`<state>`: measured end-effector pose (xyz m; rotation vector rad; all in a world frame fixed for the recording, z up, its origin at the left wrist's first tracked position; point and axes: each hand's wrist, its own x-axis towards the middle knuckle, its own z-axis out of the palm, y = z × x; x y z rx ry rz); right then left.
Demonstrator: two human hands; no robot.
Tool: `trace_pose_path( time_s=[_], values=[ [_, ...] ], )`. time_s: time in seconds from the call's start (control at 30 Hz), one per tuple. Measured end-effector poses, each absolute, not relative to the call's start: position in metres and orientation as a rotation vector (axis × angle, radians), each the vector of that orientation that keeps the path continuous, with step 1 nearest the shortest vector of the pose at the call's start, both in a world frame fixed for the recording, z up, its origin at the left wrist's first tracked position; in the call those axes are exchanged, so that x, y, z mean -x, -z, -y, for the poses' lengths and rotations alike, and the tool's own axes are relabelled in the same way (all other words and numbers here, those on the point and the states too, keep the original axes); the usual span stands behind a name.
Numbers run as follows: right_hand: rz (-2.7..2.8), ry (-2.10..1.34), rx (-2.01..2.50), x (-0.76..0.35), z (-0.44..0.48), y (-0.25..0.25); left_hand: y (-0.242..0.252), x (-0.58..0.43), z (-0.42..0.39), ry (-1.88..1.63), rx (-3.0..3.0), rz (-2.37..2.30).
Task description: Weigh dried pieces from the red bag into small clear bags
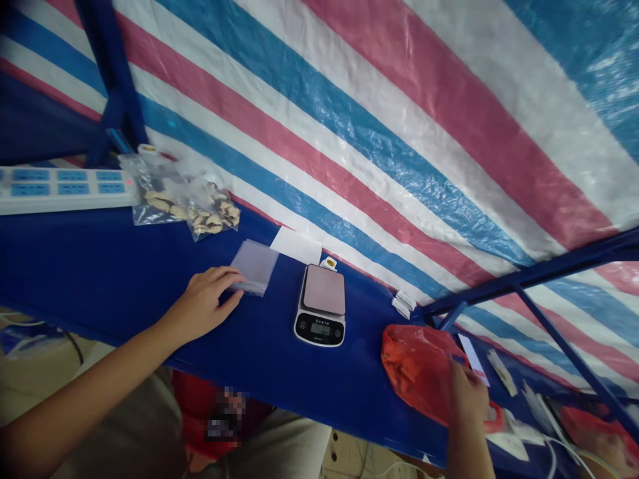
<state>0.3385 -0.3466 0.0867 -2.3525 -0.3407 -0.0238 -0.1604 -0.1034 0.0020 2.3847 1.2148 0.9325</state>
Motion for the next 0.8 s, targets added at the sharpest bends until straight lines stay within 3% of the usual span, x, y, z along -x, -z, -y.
trace_pose_path(
  time_s=[0.07,0.13,0.33,0.47,0.63,0.8],
  values=[
    [0.213,0.335,2.467,-0.342,0.351,-0.086,-0.002,0.16,0.103,-0.934,-2.385,-1.211],
    [0.141,0.422,2.567,-0.352,0.353,-0.087,-0.002,0.16,0.103,-0.926,-2.392,-1.205],
    [0.511,-0.197,2.832,-0.401,0.348,-0.091,-0.001,0.161,0.103,-0.927,-2.398,-1.21],
    [0.602,-0.237,2.804,-0.407,0.34,-0.091,-0.001,0.161,0.103,-0.937,-2.379,-1.204],
    [0.505,-0.542,2.42,-0.384,0.335,-0.099,-0.002,0.161,0.103,-0.916,-2.372,-1.203],
    [0.643,-0.442,2.255,-0.347,0.33,-0.123,-0.003,0.161,0.103,-0.894,-2.393,-1.185]
  ],
)
